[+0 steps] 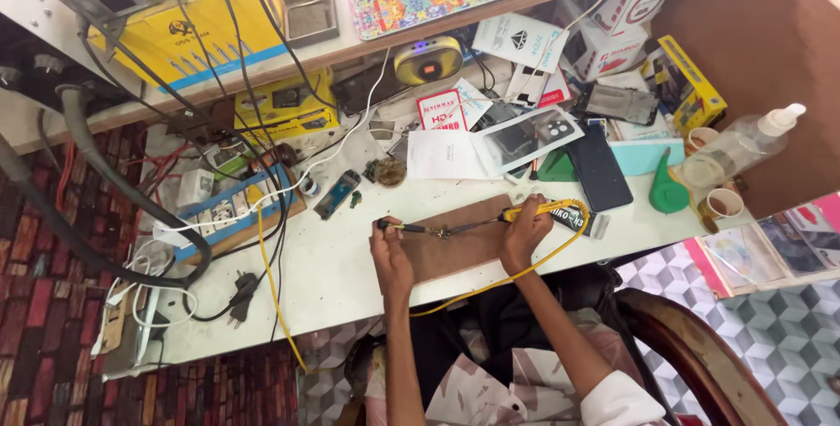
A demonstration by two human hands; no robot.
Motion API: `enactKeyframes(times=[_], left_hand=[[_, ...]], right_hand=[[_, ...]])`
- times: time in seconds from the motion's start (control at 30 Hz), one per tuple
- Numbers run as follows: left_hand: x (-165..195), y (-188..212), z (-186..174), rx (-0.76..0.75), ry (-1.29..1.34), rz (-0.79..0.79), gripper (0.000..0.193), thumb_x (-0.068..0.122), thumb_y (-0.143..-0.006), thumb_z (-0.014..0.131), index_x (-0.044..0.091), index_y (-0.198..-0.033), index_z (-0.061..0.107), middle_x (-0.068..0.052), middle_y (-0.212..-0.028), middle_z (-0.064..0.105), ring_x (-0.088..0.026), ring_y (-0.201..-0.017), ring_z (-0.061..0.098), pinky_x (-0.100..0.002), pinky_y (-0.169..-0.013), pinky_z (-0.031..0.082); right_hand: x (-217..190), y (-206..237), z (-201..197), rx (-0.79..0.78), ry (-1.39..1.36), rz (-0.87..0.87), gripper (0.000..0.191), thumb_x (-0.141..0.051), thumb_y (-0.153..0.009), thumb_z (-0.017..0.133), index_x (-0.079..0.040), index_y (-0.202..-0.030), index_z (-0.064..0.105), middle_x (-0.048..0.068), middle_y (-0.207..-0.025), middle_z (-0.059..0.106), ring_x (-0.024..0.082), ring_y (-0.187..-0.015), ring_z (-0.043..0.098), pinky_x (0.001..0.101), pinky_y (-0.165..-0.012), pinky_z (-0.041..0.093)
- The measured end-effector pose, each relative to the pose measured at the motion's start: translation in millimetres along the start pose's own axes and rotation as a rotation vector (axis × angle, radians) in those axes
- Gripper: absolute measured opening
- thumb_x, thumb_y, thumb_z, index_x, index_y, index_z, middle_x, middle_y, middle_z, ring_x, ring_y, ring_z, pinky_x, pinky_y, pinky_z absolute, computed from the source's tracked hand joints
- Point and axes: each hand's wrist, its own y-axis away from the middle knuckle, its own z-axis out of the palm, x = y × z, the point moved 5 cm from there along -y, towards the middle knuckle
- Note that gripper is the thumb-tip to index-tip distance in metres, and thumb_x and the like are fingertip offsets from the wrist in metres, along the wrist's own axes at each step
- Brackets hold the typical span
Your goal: The person uses a soldering iron and tweezers to solder small electronic components on a wooden board. They repeatedly apply heat and solder to the component leads, occasionally adjusting the component position.
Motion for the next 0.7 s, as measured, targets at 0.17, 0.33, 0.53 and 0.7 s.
enactKeyframes(times=[0.17,0.33,0.53,0.7], left_hand=[[18.3,0.3,3.9,0.006,-0.158,0.006,0.024,0.021,-0.109,0.043,0.005,-0.106,0.061,-0.006,-0.083,0.052,-0.018,-0.082,0.048,-0.033,-0.079,0.042],[14.0,3.4,1.6,0.069,-0.218,0.065,0.024,0.022,-0.108,0.045,0.004,-0.110,0.061,-0.005,-0.088,0.055,-0.017,-0.085,0.051,-0.034,-0.079,0.042],[22.3,3.9,0.4,0.010,-0.110,0.057,0.025,0.018,-0.111,0.042,0.002,-0.103,0.059,-0.003,-0.075,0.045,-0.017,-0.072,0.043,-0.033,-0.071,0.039],[34.9,3.4,3.9,0.006,-0.093,0.136,0.024,0.014,-0.112,0.040,0.002,-0.101,0.057,-0.003,-0.075,0.047,-0.015,-0.071,0.043,-0.032,-0.070,0.040]], right_hand=[[6.1,-2.5,-2.8,-0.028,0.135,-0.130,0.037,-0.021,-0.110,0.043,-0.002,-0.077,0.042,0.003,-0.071,0.043,0.012,-0.067,0.041,0.0340,-0.063,0.035],[36.2,-4.8,-10.8,-0.021,0.085,-0.004,0.039,-0.025,-0.110,0.044,-0.003,-0.078,0.046,0.004,-0.071,0.045,0.012,-0.066,0.042,0.0320,-0.062,0.037],[43.7,-4.7,-10.9,0.078,-0.231,0.149,0.032,-0.023,-0.109,0.048,-0.006,-0.082,0.049,0.000,-0.077,0.049,0.009,-0.071,0.045,0.0282,-0.066,0.040],[34.0,-3.4,-8.9,0.050,-0.187,0.146,0.035,-0.025,-0.109,0.047,-0.006,-0.080,0.049,0.000,-0.074,0.048,0.009,-0.068,0.045,0.0275,-0.065,0.040]])
